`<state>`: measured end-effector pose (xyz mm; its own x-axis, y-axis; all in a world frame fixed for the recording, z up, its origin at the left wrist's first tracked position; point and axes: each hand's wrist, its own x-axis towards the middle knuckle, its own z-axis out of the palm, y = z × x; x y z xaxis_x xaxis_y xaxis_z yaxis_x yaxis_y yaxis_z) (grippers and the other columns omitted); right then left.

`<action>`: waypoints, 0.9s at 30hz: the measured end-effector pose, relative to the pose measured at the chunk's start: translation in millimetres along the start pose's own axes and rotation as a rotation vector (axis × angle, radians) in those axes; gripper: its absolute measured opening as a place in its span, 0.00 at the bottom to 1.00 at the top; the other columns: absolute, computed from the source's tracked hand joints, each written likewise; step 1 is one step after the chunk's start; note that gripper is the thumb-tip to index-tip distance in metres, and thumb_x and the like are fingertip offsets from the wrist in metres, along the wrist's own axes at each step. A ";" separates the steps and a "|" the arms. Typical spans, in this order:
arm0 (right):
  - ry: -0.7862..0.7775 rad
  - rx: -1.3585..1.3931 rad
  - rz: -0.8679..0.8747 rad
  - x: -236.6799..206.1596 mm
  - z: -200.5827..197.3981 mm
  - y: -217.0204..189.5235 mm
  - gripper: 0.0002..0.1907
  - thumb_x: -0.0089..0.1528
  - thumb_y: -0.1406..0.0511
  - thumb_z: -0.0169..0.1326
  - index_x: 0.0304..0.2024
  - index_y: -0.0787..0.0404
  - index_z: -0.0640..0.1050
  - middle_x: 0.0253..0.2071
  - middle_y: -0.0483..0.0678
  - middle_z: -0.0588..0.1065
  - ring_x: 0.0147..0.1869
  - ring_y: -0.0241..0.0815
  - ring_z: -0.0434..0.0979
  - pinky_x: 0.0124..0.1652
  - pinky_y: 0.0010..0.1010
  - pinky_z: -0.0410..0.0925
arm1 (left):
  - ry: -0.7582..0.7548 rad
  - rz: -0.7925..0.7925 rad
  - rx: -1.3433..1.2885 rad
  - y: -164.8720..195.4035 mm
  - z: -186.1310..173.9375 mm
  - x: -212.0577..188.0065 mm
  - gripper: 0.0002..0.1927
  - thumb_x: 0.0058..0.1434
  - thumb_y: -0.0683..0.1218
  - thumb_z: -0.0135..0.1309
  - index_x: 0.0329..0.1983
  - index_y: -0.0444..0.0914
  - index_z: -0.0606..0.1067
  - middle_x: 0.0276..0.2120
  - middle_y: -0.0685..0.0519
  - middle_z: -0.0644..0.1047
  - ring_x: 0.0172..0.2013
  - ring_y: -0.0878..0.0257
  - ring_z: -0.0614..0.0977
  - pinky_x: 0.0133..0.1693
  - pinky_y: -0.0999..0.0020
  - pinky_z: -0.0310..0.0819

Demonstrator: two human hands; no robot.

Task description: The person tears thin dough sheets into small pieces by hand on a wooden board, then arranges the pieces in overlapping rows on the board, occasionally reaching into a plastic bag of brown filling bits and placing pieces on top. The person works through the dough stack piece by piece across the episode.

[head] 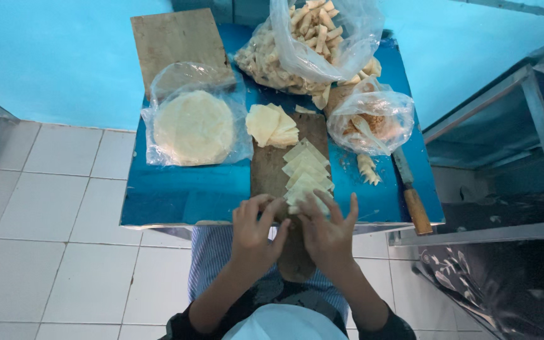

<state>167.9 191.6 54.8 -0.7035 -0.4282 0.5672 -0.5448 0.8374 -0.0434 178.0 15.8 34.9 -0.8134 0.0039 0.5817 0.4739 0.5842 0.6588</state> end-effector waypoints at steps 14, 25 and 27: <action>-0.270 1.438 0.719 -4.9 -15.7 16.4 0.38 0.63 0.72 0.57 0.74 0.62 0.59 0.47 0.53 0.81 0.55 0.39 0.80 0.56 0.31 0.70 | -0.081 -0.133 -0.284 10.4 -3.7 13.3 0.37 0.53 0.47 0.69 0.65 0.39 0.67 0.57 0.43 0.71 0.53 0.48 0.75 0.55 0.56 0.68; -0.116 0.367 0.171 118.4 -86.7 66.0 0.31 0.60 0.76 0.62 0.64 0.54 0.71 0.40 0.50 0.82 0.43 0.41 0.85 0.42 0.31 0.77 | -0.036 -0.163 -0.242 0.7 -8.2 10.2 0.34 0.55 0.46 0.67 0.65 0.39 0.68 0.57 0.43 0.71 0.56 0.46 0.74 0.57 0.55 0.67; 0.159 0.387 0.116 148.2 -80.8 65.2 0.31 0.62 0.76 0.60 0.65 0.60 0.65 0.55 0.58 0.76 0.55 0.46 0.83 0.49 0.35 0.77 | -0.036 -0.133 -0.233 0.8 -7.5 9.7 0.33 0.56 0.45 0.67 0.65 0.38 0.68 0.57 0.43 0.71 0.57 0.45 0.73 0.57 0.54 0.66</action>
<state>64.9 210.2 202.5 -0.7076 -0.2559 0.6586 -0.6186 0.6748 -0.4025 173.1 10.2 44.6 -0.8832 -0.0290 0.4682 0.4237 0.3790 0.8227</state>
